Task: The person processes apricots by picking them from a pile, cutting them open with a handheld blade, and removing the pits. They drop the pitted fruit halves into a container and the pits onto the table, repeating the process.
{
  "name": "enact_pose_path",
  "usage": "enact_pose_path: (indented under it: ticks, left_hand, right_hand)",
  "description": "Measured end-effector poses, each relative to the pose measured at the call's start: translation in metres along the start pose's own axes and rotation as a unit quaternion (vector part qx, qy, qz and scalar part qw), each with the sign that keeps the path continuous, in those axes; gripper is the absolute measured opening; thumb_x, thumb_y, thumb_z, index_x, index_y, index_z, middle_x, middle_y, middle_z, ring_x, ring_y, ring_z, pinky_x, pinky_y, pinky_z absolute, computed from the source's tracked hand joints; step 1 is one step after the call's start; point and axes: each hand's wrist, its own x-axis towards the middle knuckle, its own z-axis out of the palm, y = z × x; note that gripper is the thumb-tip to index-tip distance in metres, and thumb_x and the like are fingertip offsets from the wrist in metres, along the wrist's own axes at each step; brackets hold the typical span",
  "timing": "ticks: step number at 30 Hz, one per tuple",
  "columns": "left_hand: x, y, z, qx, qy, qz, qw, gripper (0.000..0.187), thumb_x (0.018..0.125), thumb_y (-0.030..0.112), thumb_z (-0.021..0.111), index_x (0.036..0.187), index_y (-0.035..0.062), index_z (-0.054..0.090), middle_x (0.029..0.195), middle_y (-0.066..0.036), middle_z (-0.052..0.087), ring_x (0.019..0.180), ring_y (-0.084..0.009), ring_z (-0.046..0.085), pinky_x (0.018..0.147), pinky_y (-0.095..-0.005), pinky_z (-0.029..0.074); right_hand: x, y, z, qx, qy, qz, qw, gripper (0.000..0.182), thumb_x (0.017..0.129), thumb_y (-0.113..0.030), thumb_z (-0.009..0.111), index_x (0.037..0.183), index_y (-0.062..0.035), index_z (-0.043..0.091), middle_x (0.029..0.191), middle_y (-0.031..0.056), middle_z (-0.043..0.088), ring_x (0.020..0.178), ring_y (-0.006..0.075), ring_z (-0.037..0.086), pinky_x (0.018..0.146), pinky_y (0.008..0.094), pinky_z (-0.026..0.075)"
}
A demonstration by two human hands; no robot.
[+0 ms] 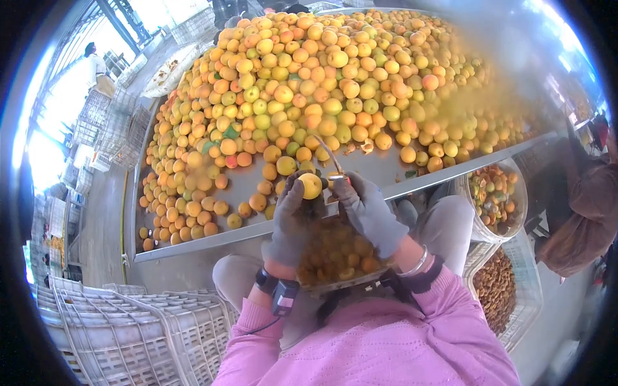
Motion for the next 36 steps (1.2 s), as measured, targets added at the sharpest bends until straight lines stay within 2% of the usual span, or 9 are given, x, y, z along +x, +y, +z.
enact_pose_path:
  ticks: [9,11,25,27,28,30,33,35,36]
  left_hand:
    - [-0.002,-0.006,0.0,-0.072,0.02,-0.046,0.996,0.034,0.099,0.029,0.05,0.125,0.0074,0.049,0.091,-0.002,0.06,0.072,-0.009,0.058,0.057,-0.0209,0.045]
    - [-0.002,-0.006,-0.005,-0.058,-0.029,-0.051,0.997,0.034,0.099,0.029,0.049,0.122,0.0046,0.053,0.108,-0.009,0.062,0.101,-0.0192,0.061,0.088,-0.0344,0.052]
    - [-0.001,0.009,0.009,0.101,0.004,0.011,0.995,0.023,0.096,0.02,0.047,0.112,0.0033,0.053,0.099,-0.006,0.058,0.093,-0.0134,0.059,0.082,-0.027,0.05]
    - [0.004,0.008,0.005,0.102,0.025,0.007,0.994,0.022,0.096,0.02,0.049,0.111,0.0042,0.054,0.096,-0.005,0.058,0.091,-0.013,0.058,0.08,-0.027,0.05]
    - [0.008,0.005,-0.002,0.242,0.05,0.04,0.968,0.021,0.096,0.019,0.05,0.111,0.005,0.054,0.096,-0.005,0.058,0.091,-0.0131,0.059,0.079,-0.0282,0.051]
    - [0.015,0.001,-0.008,0.379,0.069,0.072,0.92,0.02,0.095,0.018,0.051,0.111,0.0058,0.054,0.095,-0.005,0.058,0.092,-0.0132,0.059,0.078,-0.0294,0.052]
    - [0.024,0.0,-0.011,0.28,0.126,0.033,0.951,0.023,0.099,0.023,0.051,0.114,0.0067,0.054,0.098,-0.005,0.058,0.086,-0.0102,0.057,0.07,-0.0255,0.049]
    - [0.025,-0.003,-0.013,-0.004,0.032,0.086,0.996,0.029,0.1,0.03,0.053,0.116,0.0058,0.055,0.098,-0.007,0.061,0.09,-0.0179,0.06,0.079,-0.0324,0.053]
    - [0.023,-0.001,-0.01,-0.004,0.032,0.087,0.996,0.029,0.1,0.03,0.053,0.116,0.0058,0.055,0.098,-0.007,0.061,0.09,-0.0179,0.06,0.079,-0.0324,0.053]
  right_hand:
    - [0.007,0.019,0.005,-0.036,-0.028,-0.128,0.991,0.051,0.101,-0.048,0.049,0.108,0.002,0.059,0.084,0.0023,0.06,0.077,0.0099,0.049,0.067,0.0282,0.045]
    - [0.006,0.019,0.002,-0.04,-0.042,-0.095,0.994,0.05,0.101,-0.046,0.049,0.109,0.0028,0.059,0.085,0.003,0.061,0.078,0.0103,0.05,0.069,0.0288,0.046]
    - [0.011,0.018,0.018,0.049,-0.071,-0.027,0.996,0.041,0.103,-0.034,0.049,0.115,0.0041,0.059,0.092,0.0068,0.065,0.088,0.011,0.056,0.078,0.0296,0.05]
    - [0.022,0.026,0.014,-0.041,-0.059,-0.058,0.996,0.038,0.101,-0.034,0.052,0.113,0.0023,0.058,0.084,0.0114,0.067,0.078,0.0165,0.061,0.074,0.0326,0.051]
    - [0.027,0.024,0.01,-0.041,-0.058,-0.059,0.996,0.038,0.101,-0.034,0.052,0.113,0.0023,0.058,0.084,0.0114,0.067,0.078,0.0165,0.061,0.074,0.0326,0.051]
    - [0.036,0.015,0.004,-0.408,-0.034,-0.081,0.909,0.037,0.099,-0.035,0.054,0.11,0.0004,0.058,0.077,0.0165,0.066,0.072,0.0301,0.065,0.069,0.0389,0.051]
    - [0.036,0.005,-0.002,-0.369,0.047,-0.054,0.927,0.036,0.098,-0.035,0.054,0.107,-0.0001,0.057,0.075,0.021,0.065,0.074,0.0405,0.063,0.066,0.0439,0.05]
    - [0.032,0.01,-0.002,-0.306,0.009,-0.057,0.95,0.036,0.098,-0.035,0.053,0.108,0.0,0.057,0.077,0.0212,0.066,0.076,0.0409,0.064,0.066,0.044,0.05]
    - [0.028,0.013,-0.001,-0.238,-0.02,-0.058,0.969,0.036,0.099,-0.034,0.052,0.108,0.0002,0.057,0.08,0.0215,0.066,0.078,0.0414,0.065,0.066,0.0441,0.049]
